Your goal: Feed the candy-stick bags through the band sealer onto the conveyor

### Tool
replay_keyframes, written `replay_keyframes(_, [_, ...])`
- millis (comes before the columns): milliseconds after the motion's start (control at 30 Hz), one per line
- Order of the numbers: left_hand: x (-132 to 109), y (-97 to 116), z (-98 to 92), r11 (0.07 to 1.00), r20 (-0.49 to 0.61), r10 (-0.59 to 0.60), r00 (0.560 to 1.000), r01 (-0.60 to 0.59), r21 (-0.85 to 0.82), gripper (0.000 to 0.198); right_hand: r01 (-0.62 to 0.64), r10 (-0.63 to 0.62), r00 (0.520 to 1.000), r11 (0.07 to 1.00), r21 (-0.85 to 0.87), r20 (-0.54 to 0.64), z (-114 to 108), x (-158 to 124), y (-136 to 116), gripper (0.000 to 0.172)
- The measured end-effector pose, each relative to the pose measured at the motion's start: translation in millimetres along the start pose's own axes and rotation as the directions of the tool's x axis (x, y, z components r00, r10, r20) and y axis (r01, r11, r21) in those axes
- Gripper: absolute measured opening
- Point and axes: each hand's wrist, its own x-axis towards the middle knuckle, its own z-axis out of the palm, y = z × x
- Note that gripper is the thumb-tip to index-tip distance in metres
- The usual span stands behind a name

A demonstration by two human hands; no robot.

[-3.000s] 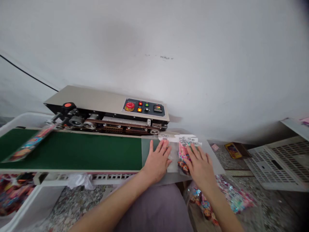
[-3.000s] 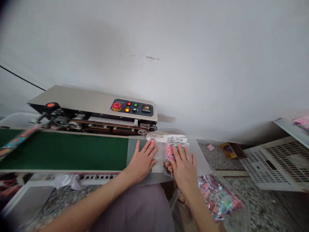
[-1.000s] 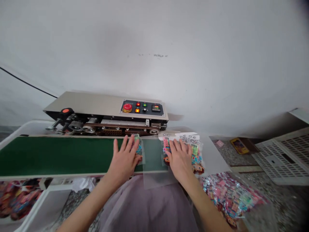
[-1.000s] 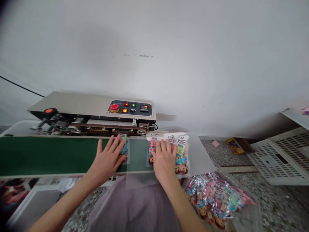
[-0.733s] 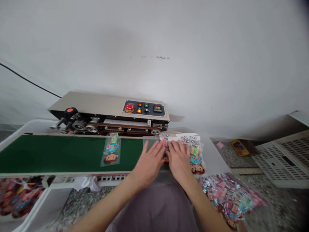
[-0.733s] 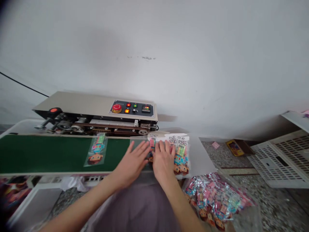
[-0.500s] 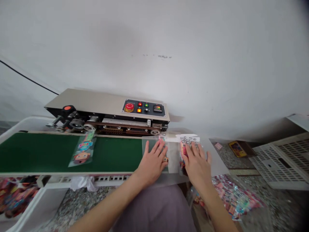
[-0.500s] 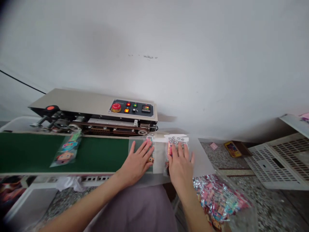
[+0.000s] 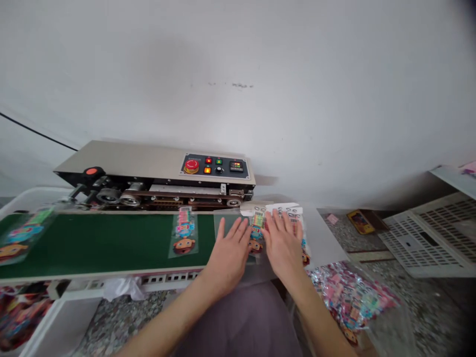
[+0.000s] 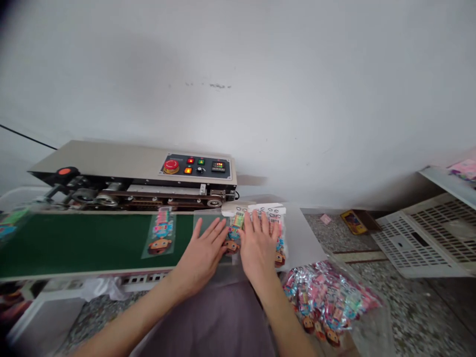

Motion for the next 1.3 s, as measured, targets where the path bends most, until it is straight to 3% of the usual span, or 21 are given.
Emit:
replay_keyframes(167, [16,3,21.0,0.988,0.008,0.156,0.988,-0.156,-0.015,0.050,0.055,-0.053,0.998,0.997,-0.053,0.027,6,-18,24,0.044])
replay_keyframes(333, [2,-8,25.4,0.997,-0.004,0.030,1.000,-0.030,0.070,0.050,0.035,-0.035,0.999,0.999,-0.005,-0.007,16,-15,0,0.045])
replay_keyframes(533, [-24,-28,8.2,0.985,-0.022,-0.120,0.993,0.122,0.123,0.048,0.010,-0.012,1.000,0.995,0.095,0.019,11,-3,-35,0.048])
replay_keyframes(700, [-25,-35,-7.3,0.956,-0.061,-0.241,0.969,0.248,0.157,0.049,0.002,-0.002,1.000,0.999,0.052,-0.004,-2,-8,-13,0.045])
replay_keyframes(767, [-15,-24,-4.4,0.977,-0.042,-0.169,0.985,0.173,0.128,0.050,-0.032,0.031,0.999,0.999,-0.006,-0.026,-3,-13,6,0.045])
replay_keyframes(867, [5,-1,11.5,0.997,-0.018,0.036,0.999,-0.035,0.063,0.052,-0.105,0.102,0.994,0.990,-0.091,-0.036,5,-19,31,0.048])
replay_keyframes(967, [16,7,27.6,0.995,-0.025,0.085,0.996,-0.083,0.053,0.055,-0.123,0.121,0.992,0.985,-0.123,-0.023,17,-21,38,0.050])
replay_keyframes(1100, [10,-9,30.4,0.994,-0.027,0.086,0.996,-0.083,0.077,0.056,-0.038,0.035,0.999,0.998,-0.058,-0.037,26,-14,17,0.049])
replay_keyframes(1300, [-13,-47,9.2,0.991,0.009,0.049,0.999,-0.050,0.124,0.054,0.043,-0.044,0.999,0.994,0.105,0.004,20,2,-25,0.048])
